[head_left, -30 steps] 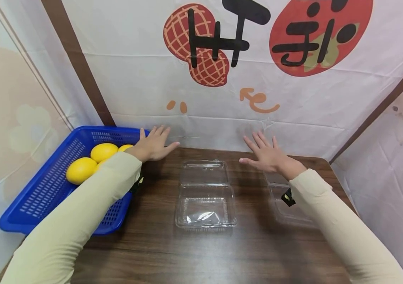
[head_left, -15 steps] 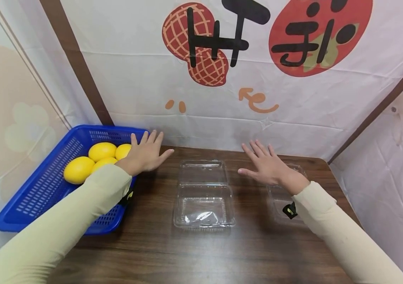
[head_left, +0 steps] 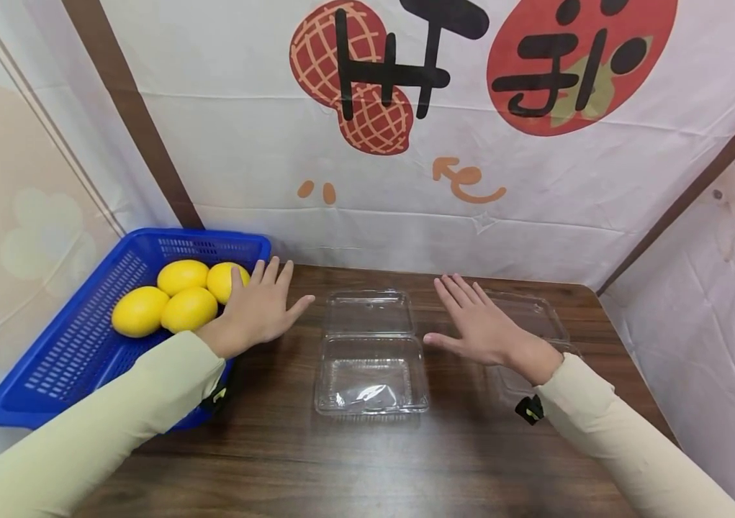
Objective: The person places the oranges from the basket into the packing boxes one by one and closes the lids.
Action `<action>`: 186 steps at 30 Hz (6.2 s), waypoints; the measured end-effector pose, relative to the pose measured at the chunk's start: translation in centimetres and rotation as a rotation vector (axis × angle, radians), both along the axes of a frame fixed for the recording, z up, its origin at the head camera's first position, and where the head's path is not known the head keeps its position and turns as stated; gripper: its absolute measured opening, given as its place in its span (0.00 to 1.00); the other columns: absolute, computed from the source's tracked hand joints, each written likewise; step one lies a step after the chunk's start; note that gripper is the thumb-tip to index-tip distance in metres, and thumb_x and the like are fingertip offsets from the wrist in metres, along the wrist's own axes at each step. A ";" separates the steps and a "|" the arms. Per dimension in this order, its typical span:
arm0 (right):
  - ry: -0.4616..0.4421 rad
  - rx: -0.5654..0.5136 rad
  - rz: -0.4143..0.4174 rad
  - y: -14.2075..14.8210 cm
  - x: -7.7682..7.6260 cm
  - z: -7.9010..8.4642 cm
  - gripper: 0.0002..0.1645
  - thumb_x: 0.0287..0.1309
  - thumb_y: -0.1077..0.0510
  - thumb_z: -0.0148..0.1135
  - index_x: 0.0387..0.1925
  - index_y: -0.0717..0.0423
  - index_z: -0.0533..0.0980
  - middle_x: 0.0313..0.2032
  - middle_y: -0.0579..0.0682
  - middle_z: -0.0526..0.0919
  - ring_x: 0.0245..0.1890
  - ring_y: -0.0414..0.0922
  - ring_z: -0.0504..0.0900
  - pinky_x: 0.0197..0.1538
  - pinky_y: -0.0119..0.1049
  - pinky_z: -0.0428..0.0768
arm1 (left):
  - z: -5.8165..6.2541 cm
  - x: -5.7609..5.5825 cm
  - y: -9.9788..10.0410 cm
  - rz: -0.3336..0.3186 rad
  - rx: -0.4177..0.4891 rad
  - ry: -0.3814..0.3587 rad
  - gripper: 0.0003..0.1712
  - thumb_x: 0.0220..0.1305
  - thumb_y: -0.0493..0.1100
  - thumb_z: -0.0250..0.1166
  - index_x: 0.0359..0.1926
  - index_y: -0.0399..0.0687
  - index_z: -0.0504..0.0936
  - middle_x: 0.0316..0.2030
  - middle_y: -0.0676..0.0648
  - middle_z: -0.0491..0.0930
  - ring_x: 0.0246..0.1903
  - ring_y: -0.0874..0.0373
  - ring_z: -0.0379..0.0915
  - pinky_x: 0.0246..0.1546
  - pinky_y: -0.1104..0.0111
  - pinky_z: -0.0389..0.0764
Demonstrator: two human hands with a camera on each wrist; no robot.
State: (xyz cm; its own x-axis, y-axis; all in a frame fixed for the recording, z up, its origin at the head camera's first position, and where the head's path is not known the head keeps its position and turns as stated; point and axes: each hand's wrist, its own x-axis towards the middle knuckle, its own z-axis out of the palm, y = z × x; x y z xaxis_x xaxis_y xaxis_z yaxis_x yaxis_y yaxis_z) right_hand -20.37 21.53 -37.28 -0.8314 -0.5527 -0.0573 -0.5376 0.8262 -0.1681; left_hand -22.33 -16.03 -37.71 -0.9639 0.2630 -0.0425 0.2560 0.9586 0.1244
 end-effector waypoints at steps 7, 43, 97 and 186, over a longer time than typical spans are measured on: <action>0.025 0.000 -0.007 -0.6 1.6 -0.8 0.60 0.68 0.27 0.51 0.80 0.63 0.43 0.79 0.62 0.45 0.80 0.57 0.41 0.77 0.56 0.46 | -0.2 1.9 0.9 -0.010 0.035 0.009 0.47 0.78 0.67 0.43 0.79 0.34 0.49 0.77 0.28 0.47 0.76 0.30 0.39 0.68 0.29 0.32; 0.050 -0.115 0.027 -3.7 6.0 -9.7 0.74 0.57 0.20 0.57 0.76 0.75 0.42 0.77 0.71 0.39 0.78 0.62 0.44 0.75 0.53 0.54 | -1.5 7.5 1.5 -0.025 0.052 0.105 0.48 0.73 0.69 0.50 0.77 0.36 0.58 0.75 0.29 0.56 0.74 0.31 0.48 0.68 0.29 0.39; -0.057 -0.191 -0.098 -4.6 6.3 -10.7 0.73 0.58 0.22 0.58 0.79 0.69 0.39 0.79 0.66 0.37 0.76 0.59 0.52 0.64 0.50 0.74 | 4.0 5.3 -7.8 0.085 0.154 0.125 0.51 0.76 0.69 0.45 0.77 0.29 0.52 0.72 0.21 0.53 0.71 0.23 0.46 0.62 0.23 0.43; -0.077 -0.219 -0.118 -4.4 6.5 -10.9 0.74 0.56 0.19 0.56 0.79 0.66 0.38 0.80 0.64 0.36 0.68 0.61 0.69 0.54 0.48 0.82 | -3.0 -1.9 -17.3 -0.049 0.300 -0.108 0.37 0.69 0.53 0.67 0.66 0.29 0.71 0.60 0.21 0.71 0.58 0.24 0.68 0.55 0.33 0.68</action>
State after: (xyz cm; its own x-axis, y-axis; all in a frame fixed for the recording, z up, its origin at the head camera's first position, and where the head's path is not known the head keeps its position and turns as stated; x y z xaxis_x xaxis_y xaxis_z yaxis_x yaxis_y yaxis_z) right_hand -13.84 17.08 -48.13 -0.8887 -0.4582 -0.0132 -0.4181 0.8221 -0.3865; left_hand -24.19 -33.30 -40.68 -0.9440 0.3250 -0.0574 0.2707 0.8619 0.4289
